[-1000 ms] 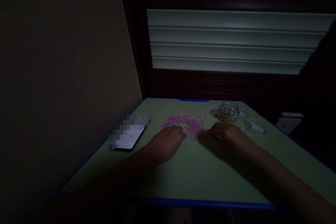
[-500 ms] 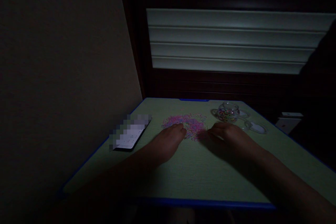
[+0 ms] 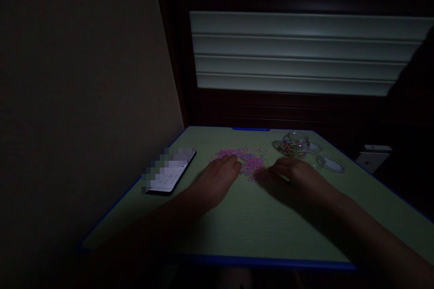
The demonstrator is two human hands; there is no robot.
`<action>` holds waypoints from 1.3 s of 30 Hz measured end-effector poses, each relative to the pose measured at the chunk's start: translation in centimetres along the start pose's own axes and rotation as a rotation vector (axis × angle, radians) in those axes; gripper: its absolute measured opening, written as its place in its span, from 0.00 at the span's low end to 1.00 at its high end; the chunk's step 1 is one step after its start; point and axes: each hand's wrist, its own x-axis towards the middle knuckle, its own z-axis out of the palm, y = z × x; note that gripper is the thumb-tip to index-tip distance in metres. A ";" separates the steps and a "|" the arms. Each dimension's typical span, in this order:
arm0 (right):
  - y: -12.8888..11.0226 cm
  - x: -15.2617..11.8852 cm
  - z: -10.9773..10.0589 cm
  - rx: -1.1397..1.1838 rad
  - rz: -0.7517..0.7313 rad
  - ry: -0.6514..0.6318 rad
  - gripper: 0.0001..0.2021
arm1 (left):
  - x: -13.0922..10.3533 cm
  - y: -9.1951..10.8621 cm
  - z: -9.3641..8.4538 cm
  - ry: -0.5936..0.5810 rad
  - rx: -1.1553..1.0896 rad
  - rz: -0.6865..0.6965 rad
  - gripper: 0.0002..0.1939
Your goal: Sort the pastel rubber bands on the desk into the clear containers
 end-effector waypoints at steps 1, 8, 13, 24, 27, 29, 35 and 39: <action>0.0 0.0 0.0 0.000 -0.001 0.001 0.14 | 0.0 0.0 0.0 0.003 0.007 0.003 0.11; 0.1 0.0 0.1 -0.004 0.002 -0.011 0.13 | 0.1 0.0 0.0 -0.035 0.025 -0.012 0.11; 0.2 0.0 0.2 0.000 -0.004 0.000 0.13 | 0.2 0.0 0.0 -0.023 0.033 0.008 0.11; 0.3 0.1 0.6 0.019 -0.044 0.084 0.12 | 0.2 0.6 0.3 0.050 0.002 0.087 0.10; 0.2 0.2 0.7 0.025 -0.068 0.111 0.12 | 0.3 0.9 0.4 0.058 -0.011 0.117 0.09; 0.1 0.2 0.7 0.030 -0.093 0.128 0.13 | 0.4 0.9 0.4 0.073 -0.024 0.135 0.09; -0.4 0.2 1.1 0.033 -0.166 0.122 0.13 | 0.5 1.2 0.5 0.114 -0.006 0.190 0.08; -0.2 0.2 1.3 0.036 -0.181 0.127 0.11 | 0.5 1.2 0.7 0.162 0.025 0.220 0.07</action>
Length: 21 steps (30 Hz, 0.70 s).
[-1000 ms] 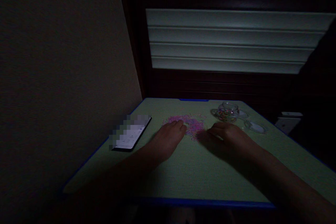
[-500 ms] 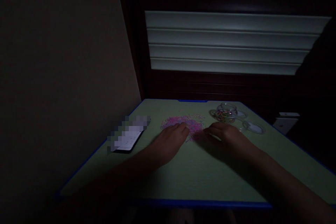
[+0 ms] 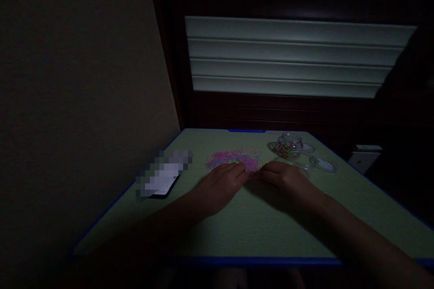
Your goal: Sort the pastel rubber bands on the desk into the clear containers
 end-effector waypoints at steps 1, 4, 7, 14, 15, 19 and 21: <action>0.1 0.0 0.0 -0.006 0.000 -0.004 0.11 | 0.0 0.0 0.0 0.005 0.004 0.004 0.07; 0.2 -0.1 0.0 -0.020 -0.003 -0.006 0.10 | -0.1 -0.1 0.1 0.012 -0.002 0.012 0.07; 0.1 0.0 -0.1 -0.006 0.002 0.003 0.11 | -0.1 -0.1 0.1 0.014 -0.011 0.007 0.06; 0.0 0.1 0.0 0.020 0.014 -0.017 0.12 | -0.1 -0.1 0.2 0.006 -0.023 0.001 0.06; 0.0 0.1 0.1 0.015 0.013 -0.023 0.12 | -0.1 0.0 0.3 0.007 -0.028 0.000 0.06; 0.0 0.1 0.0 0.020 0.003 -0.039 0.11 | -0.1 0.2 0.4 -0.004 -0.048 -0.009 0.08; -0.1 0.1 0.0 0.023 -0.008 -0.035 0.11 | -0.1 0.3 0.4 -0.012 -0.057 -0.015 0.08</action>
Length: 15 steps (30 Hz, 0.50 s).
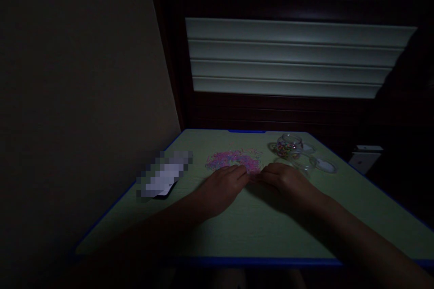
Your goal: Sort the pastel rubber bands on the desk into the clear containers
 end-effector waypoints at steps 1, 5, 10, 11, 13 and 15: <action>0.0 0.0 0.0 -0.003 -0.004 0.002 0.11 | 0.0 0.0 0.0 -0.002 -0.002 -0.003 0.08; 0.0 0.0 0.0 -0.005 0.013 -0.006 0.10 | 0.0 -0.1 -0.1 -0.008 -0.008 0.001 0.07; -0.2 0.1 -0.2 0.031 0.056 -0.030 0.10 | 0.1 -0.2 0.0 -0.003 0.004 0.008 0.07; -0.2 0.1 -0.2 0.030 0.060 -0.033 0.10 | 0.1 -0.2 0.0 0.000 0.006 0.007 0.07; -0.3 0.2 -0.3 0.029 0.055 -0.035 0.09 | 0.0 -0.2 0.0 0.007 0.003 0.008 0.06; -0.2 0.2 -0.3 0.013 0.045 -0.025 0.09 | 0.0 -0.2 -0.1 0.007 -0.005 0.012 0.06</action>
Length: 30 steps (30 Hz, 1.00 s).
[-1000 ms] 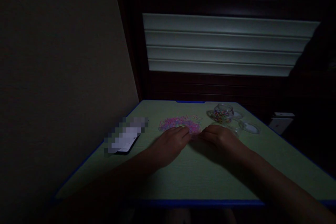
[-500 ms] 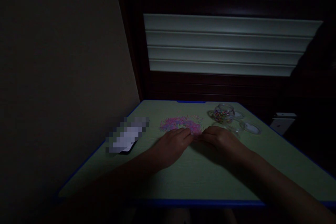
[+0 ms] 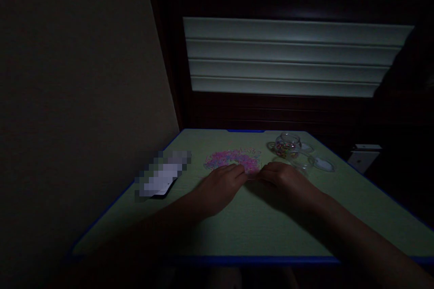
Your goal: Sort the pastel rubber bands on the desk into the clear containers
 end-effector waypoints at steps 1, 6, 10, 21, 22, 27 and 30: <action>0.1 0.0 0.0 -0.026 0.000 0.008 0.09 | 0.0 0.0 -0.1 -0.002 -0.002 -0.001 0.06; 1.3 -0.4 -0.8 -0.325 0.077 0.013 0.10 | 0.0 -0.2 -0.2 -0.027 0.009 -0.018 0.07; 2.1 -1.2 -2.2 -0.582 0.301 0.125 0.12 | 0.0 -0.3 -0.4 -0.038 0.023 -0.023 0.08; 3.2 -2.3 -3.2 -0.768 0.647 0.071 0.11 | -0.1 -0.3 -0.5 -0.046 0.029 -0.008 0.07; 3.2 -2.3 -3.2 -0.771 0.645 0.075 0.12 | -0.1 -0.4 -0.4 -0.044 0.029 -0.009 0.07; 3.5 -2.4 -2.9 -0.765 0.638 0.074 0.12 | -0.1 -0.5 -0.3 -0.037 0.018 -0.022 0.09; 3.8 -2.6 -2.7 -0.761 0.638 0.080 0.13 | -0.1 -0.6 -0.4 -0.035 0.009 -0.027 0.09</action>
